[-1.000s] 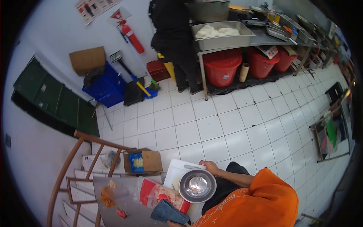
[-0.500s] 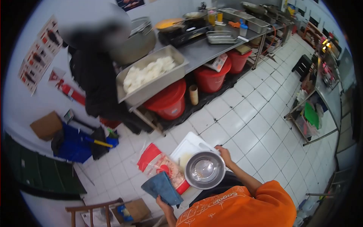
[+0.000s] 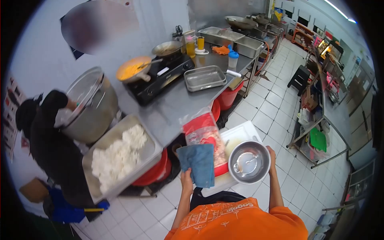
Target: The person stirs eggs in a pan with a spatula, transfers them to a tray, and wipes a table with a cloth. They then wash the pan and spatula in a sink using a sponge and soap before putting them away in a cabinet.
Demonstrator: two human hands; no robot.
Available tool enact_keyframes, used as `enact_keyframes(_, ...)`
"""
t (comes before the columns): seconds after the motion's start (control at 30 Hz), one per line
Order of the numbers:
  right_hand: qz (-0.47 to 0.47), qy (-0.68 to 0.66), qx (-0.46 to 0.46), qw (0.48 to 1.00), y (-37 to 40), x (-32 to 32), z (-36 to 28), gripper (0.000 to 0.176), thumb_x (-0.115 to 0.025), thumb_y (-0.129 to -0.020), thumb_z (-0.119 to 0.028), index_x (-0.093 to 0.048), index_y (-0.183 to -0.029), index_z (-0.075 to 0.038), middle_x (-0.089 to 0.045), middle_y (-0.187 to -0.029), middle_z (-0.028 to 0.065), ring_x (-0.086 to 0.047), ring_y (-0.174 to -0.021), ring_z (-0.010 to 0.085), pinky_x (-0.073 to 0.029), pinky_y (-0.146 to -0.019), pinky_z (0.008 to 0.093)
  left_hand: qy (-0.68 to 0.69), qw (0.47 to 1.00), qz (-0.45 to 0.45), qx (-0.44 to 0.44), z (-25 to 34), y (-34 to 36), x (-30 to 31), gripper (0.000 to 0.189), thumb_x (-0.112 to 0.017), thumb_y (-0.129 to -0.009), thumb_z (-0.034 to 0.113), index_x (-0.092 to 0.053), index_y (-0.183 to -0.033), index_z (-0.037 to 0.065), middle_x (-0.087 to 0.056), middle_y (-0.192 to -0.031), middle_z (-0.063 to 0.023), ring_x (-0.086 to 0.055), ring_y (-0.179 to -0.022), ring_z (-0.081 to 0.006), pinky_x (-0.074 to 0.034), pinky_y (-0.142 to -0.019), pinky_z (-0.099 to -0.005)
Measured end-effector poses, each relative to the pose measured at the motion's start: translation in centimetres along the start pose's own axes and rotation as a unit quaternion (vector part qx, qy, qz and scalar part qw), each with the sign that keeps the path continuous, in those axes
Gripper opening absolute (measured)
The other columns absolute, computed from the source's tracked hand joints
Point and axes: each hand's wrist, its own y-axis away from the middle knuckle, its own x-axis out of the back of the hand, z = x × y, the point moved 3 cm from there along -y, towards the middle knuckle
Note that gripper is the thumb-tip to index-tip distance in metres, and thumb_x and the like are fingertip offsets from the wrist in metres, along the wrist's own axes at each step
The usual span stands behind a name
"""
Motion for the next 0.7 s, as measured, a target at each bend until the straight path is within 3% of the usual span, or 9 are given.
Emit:
enact_keyframes(0.07, 0.033, -0.011, 0.007, 0.999, -5.0, 0.8, 0.5, 0.007, -0.053, -0.078, -0.006, -0.059, -0.078, -0.001, -0.059, -0.068, 0.0029, -0.050, -0.068, 0.0062, -0.041, -0.059, 0.0237, -0.015, 0.997, -0.082, 0.004, 2.3, -5.9, -5.1, 0.051, -0.053, -0.083, 0.031, -0.049, -0.117, -0.007, -0.054, -0.116, -0.0114, -0.048, -0.108, -0.0200, -0.032, -0.096, -0.0297)
enact_keyframes(0.23, 0.100, -0.014, -0.006, 0.995, -16.9, 4.1, 4.3, 0.009, -0.052, -0.080, -0.008, -0.055, -0.074, -0.003, -0.050, -0.066, -0.0019, -0.044, -0.069, 0.0049, -0.038, -0.056, 0.0243, -0.102, 0.972, -0.211, 0.005, 4.4, -18.0, -18.2, 0.054, -0.051, -0.086, 0.033, -0.046, -0.121, -0.007, -0.053, -0.119, -0.0127, -0.047, -0.110, -0.0197, -0.032, -0.096, -0.0298)
enact_keyframes(0.33, 0.118, -0.044, -0.023, 0.992, -23.6, 6.6, 6.8, 0.008, -0.053, -0.080, -0.009, -0.056, -0.074, -0.004, -0.050, -0.067, -0.0031, -0.044, -0.069, 0.0051, -0.038, -0.057, 0.0240, -0.083, 0.955, -0.286, 0.003, 4.2, -23.1, -26.7, 0.053, -0.051, -0.084, 0.033, -0.047, -0.121, -0.005, -0.053, -0.119, -0.0127, -0.047, -0.110, -0.0197, -0.032, -0.096, -0.0298)
enact_keyframes(0.4, 0.121, -0.040, -0.019, 0.992, -28.8, 8.2, 8.1, 0.008, -0.053, -0.080, -0.009, -0.056, -0.074, -0.004, -0.050, -0.068, -0.0031, -0.045, -0.069, 0.0051, -0.038, -0.057, 0.0240, -0.115, 0.940, -0.317, 0.049, 3.8, -26.4, -32.0, 0.055, -0.051, -0.082, 0.035, -0.047, -0.120, -0.006, -0.053, -0.119, -0.0135, -0.047, -0.110, -0.0205, -0.031, -0.096, -0.0305)
enact_keyframes(0.43, 0.121, -0.038, -0.019, 0.992, -31.7, 8.9, 8.9, 0.008, -0.053, -0.080, -0.009, -0.056, -0.074, -0.003, -0.050, -0.068, -0.0031, -0.045, -0.069, 0.0051, -0.038, -0.057, 0.0240, -0.109, 0.949, -0.292, 0.049, 3.1, -28.0, -34.8, 0.057, -0.052, -0.081, 0.036, -0.047, -0.119, -0.007, -0.053, -0.117, -0.0141, -0.047, -0.109, -0.0209, -0.032, -0.096, -0.0313)
enact_keyframes(0.47, 0.118, -0.037, -0.018, 0.992, -34.7, 9.6, 9.7, 0.008, -0.053, -0.079, -0.009, -0.057, -0.075, -0.003, -0.051, -0.068, -0.0031, -0.045, -0.069, 0.0052, -0.038, -0.057, 0.0240, -0.096, 0.953, -0.286, 0.032, -1.4, -31.5, -37.5, 0.056, -0.052, -0.081, 0.036, -0.047, -0.118, -0.007, -0.053, -0.116, -0.0142, -0.047, -0.108, -0.0210, -0.032, -0.095, -0.0312)
enact_keyframes(0.53, 0.105, -0.035, -0.016, 0.994, -41.0, 11.1, 11.6, 0.008, -0.054, -0.079, -0.009, -0.057, -0.075, -0.003, -0.051, -0.068, -0.0031, -0.045, -0.069, 0.0052, -0.038, -0.057, 0.0240, -0.104, 0.947, -0.294, 0.073, 1.1, -33.0, -42.9, 0.054, -0.053, -0.082, 0.036, -0.049, -0.115, -0.006, -0.053, -0.114, -0.0132, -0.047, -0.107, -0.0206, -0.032, -0.095, -0.0316)
enact_keyframes(0.57, 0.095, -0.036, -0.013, 0.995, -44.2, 11.8, 12.9, 0.008, -0.054, -0.079, -0.009, -0.057, -0.075, -0.003, -0.051, -0.068, -0.0031, -0.045, -0.069, 0.0052, -0.038, -0.057, 0.0240, -0.072, 0.970, -0.232, 0.007, 0.1, -33.9, -45.7, 0.040, -0.051, -0.083, 0.031, -0.060, -0.093, -0.006, -0.061, -0.085, -0.0100, -0.054, -0.084, -0.0180, -0.040, -0.079, -0.0313)
enact_keyframes(0.7, 0.046, -0.023, -0.017, 0.999, -58.4, 13.0, 17.4, 0.008, -0.054, -0.079, -0.010, -0.057, -0.075, -0.003, -0.052, -0.068, -0.0032, -0.045, -0.069, 0.0053, -0.039, -0.057, 0.0240, -0.049, 0.976, -0.212, 0.021, -2.4, -39.5, -54.8, 0.036, -0.050, -0.084, 0.028, -0.059, -0.094, -0.006, -0.059, -0.093, -0.0102, -0.052, -0.090, -0.0180, -0.038, -0.082, -0.0316)
